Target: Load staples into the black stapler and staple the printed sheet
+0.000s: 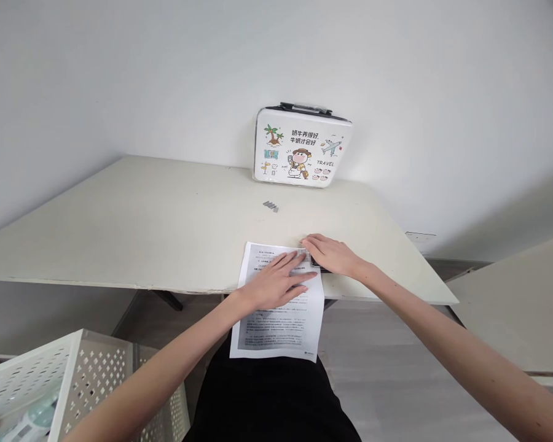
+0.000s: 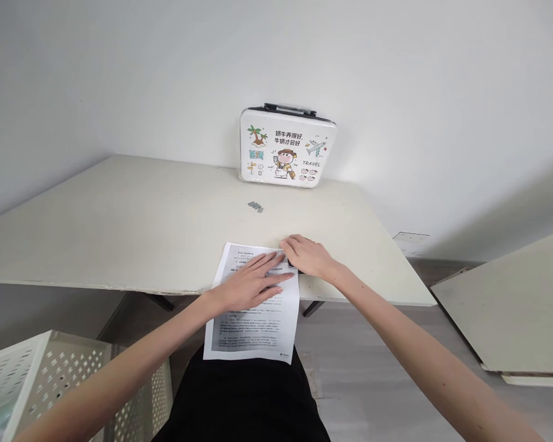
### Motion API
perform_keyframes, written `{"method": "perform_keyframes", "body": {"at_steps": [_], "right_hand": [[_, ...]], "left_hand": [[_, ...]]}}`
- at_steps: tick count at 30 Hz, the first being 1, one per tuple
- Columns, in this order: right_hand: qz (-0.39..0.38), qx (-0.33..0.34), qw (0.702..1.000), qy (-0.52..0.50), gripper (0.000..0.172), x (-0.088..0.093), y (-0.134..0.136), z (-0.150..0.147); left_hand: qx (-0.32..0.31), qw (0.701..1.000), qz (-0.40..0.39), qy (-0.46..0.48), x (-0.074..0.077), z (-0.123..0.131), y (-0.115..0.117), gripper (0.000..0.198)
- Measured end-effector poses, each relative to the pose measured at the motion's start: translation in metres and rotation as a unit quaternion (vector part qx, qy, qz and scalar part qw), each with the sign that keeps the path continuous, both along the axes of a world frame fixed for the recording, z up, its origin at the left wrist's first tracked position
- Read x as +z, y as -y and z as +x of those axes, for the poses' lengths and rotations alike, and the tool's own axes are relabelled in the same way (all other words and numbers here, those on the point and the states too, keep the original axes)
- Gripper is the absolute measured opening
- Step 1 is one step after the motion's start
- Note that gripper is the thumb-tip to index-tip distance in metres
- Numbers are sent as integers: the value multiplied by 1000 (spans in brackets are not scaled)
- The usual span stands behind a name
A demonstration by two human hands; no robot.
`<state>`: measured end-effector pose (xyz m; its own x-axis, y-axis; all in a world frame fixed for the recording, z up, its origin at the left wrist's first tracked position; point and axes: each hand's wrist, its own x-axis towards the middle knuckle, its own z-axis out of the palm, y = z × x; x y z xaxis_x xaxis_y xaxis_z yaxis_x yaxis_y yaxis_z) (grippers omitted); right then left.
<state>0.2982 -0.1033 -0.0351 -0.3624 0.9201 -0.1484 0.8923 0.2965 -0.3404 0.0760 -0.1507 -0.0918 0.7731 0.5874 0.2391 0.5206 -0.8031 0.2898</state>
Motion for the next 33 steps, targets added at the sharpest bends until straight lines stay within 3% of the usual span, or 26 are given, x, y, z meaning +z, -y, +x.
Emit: {"method": "perform_keyframes", "body": {"at_steps": [15, 25, 30, 33], "right_hand": [[31, -8, 997, 71, 51, -9, -3, -7], [113, -2, 981, 158, 49, -21, 0, -25], [120, -1, 981, 153, 48, -20, 0, -27], [120, -9, 988, 96, 47, -15, 3, -20]], "left_hand": [[2, 1000, 2, -6, 2, 1, 0, 51], [9, 1000, -8, -18, 5, -1, 0, 52], [9, 1000, -12, -14, 7, -2, 2, 51], [5, 1000, -9, -5, 6, -3, 3, 51]]}}
